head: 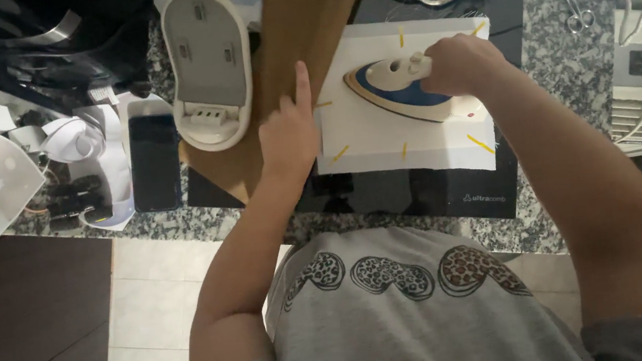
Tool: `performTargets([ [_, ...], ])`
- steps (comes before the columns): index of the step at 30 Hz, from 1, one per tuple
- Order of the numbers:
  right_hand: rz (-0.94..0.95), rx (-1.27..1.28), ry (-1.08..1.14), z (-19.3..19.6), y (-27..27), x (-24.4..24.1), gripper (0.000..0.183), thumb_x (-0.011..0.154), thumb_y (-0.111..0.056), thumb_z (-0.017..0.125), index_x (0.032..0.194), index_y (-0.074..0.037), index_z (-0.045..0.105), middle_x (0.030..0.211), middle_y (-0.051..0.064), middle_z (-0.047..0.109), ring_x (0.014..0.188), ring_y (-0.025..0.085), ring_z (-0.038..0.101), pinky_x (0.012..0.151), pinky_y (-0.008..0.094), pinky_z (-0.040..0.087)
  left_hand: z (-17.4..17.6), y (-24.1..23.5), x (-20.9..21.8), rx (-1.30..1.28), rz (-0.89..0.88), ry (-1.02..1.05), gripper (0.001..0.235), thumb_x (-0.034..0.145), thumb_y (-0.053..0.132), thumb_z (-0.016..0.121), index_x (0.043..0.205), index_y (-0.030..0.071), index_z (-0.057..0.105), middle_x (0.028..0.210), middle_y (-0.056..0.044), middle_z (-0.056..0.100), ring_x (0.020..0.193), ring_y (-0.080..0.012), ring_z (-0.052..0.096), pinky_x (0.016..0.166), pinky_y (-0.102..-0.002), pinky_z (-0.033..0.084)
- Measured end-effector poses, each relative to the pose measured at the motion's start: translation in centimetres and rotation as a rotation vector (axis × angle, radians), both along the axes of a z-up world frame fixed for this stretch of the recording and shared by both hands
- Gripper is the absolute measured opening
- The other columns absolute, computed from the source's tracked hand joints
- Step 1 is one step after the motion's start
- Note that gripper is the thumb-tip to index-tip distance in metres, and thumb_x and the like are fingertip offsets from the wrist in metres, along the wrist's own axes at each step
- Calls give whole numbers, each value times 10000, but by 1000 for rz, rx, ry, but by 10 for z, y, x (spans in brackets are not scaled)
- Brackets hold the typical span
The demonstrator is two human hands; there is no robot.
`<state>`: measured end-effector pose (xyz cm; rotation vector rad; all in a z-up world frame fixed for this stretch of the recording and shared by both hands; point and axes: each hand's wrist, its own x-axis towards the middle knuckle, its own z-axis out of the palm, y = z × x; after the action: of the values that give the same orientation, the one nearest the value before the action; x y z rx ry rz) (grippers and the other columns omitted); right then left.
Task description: Using a hand iron to apply heat to a transfer sheet and then peeling off the tape and backing paper
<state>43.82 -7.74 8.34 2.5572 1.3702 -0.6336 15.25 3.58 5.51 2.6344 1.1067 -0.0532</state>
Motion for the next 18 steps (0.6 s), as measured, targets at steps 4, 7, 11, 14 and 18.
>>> performTargets([
  [4,6,1,15,3,4,0,436,845,-411,756,1186,-143,798,928,200,785,923,412,763,861,517,571,28,16,2,-28,7,-70,794,995,89,496,1679,156,99,922,-151,683,749,-335,735,646,-431,582],
  [7,53,-161,4,15,10,-6,255,829,-330,617,865,-79,651,806,132,670,727,337,638,548,434,476,55,37,6,-155,24,-56,790,981,69,542,1668,142,158,704,-109,647,509,-278,554,450,-431,417],
  [11,39,-128,10,19,9,-8,227,813,-295,602,875,-89,674,768,128,650,694,333,628,523,423,463,80,60,-5,-279,94,-350,743,863,171,696,1520,173,349,1159,-199,726,933,-375,728,749,-472,599],
  [14,59,-171,-3,21,11,-11,233,846,-304,602,908,-91,676,779,124,661,691,307,636,518,408,466,75,85,-9,-390,141,-667,639,791,199,714,1386,171,482,1234,-133,721,1058,-321,714,833,-428,563],
  [18,27,-186,20,29,12,-14,327,848,-339,622,1087,-144,731,860,128,714,760,341,678,556,435,515,96,75,-5,-817,468,-1263,486,729,108,757,1198,144,636,1107,-106,773,924,-229,766,760,-381,653],
])
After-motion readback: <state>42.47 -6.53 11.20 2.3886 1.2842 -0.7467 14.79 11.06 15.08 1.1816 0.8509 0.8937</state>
